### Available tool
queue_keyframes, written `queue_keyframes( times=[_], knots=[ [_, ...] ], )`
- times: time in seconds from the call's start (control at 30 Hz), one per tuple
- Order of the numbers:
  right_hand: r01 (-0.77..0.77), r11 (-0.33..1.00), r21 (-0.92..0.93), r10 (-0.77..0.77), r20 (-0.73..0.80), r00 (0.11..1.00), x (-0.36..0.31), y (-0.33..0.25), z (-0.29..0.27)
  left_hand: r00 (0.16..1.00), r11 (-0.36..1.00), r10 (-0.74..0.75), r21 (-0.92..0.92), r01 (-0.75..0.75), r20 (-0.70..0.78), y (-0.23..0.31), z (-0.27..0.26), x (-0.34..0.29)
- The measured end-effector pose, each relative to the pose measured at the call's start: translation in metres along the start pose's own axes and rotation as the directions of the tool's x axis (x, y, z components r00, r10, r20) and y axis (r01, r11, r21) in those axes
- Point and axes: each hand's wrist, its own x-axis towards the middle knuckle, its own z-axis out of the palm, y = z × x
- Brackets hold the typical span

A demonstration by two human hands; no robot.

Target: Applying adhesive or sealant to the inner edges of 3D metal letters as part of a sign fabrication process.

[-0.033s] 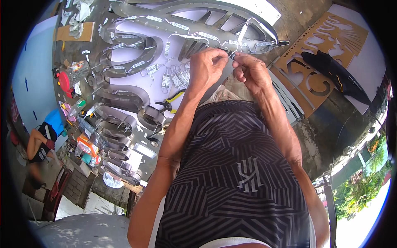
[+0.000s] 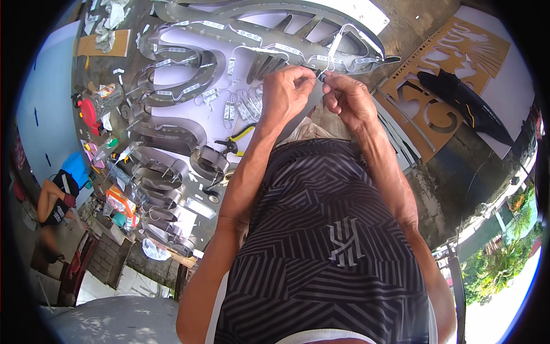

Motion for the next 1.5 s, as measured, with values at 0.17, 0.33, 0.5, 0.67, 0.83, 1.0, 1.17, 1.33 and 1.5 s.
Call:
queue_keyframes(
  times=[0.17,0.33,0.5,0.67,0.83,1.0,1.17,1.33,1.5],
  knots=[
    [-0.063,0.998,0.006,0.063,0.044,0.997,-0.004,-0.009,-0.001,1.000,0.999,-0.010,0.045,0.010,0.011,-0.003,-0.002,0.000],
    [-0.028,0.995,-0.093,0.023,-0.055,0.998,-0.002,0.002,0.002,0.998,0.997,0.060,0.049,-0.060,-0.001,-0.003,-0.003,0.001],
    [0.031,0.999,-0.016,-0.033,-0.085,0.996,0.006,0.015,-0.001,1.000,0.998,0.022,0.053,-0.023,0.021,0.002,-0.004,0.000],
    [0.051,0.993,0.104,-0.040,-0.109,0.993,0.006,0.010,0.006,0.992,0.985,-0.080,-0.148,0.093,0.094,0.012,-0.005,0.003],
    [0.107,0.980,0.166,-0.092,-0.093,0.991,0.005,0.011,0.018,0.997,0.981,-0.081,-0.175,0.082,0.012,0.007,0.001,0.008],
    [0.130,0.983,0.126,-0.114,-0.130,0.985,0.002,0.009,0.026,0.996,0.958,-0.062,-0.284,0.044,-0.057,0.004,0.003,0.009],
    [0.146,0.986,0.078,-0.135,-0.133,0.982,0.004,0.009,0.025,0.984,0.989,0.034,-0.136,-0.058,-0.174,0.011,0.004,0.009],
    [0.141,0.988,0.057,-0.133,-0.136,0.982,0.002,0.008,0.027,0.991,0.980,-0.031,-0.200,0.005,-0.127,0.011,0.001,0.012],
    [0.060,0.992,-0.107,-0.068,-0.077,0.995,-0.008,0.002,0.026,0.994,0.984,0.016,-0.174,-0.035,-0.105,0.004,-0.005,0.016]
  ],
)
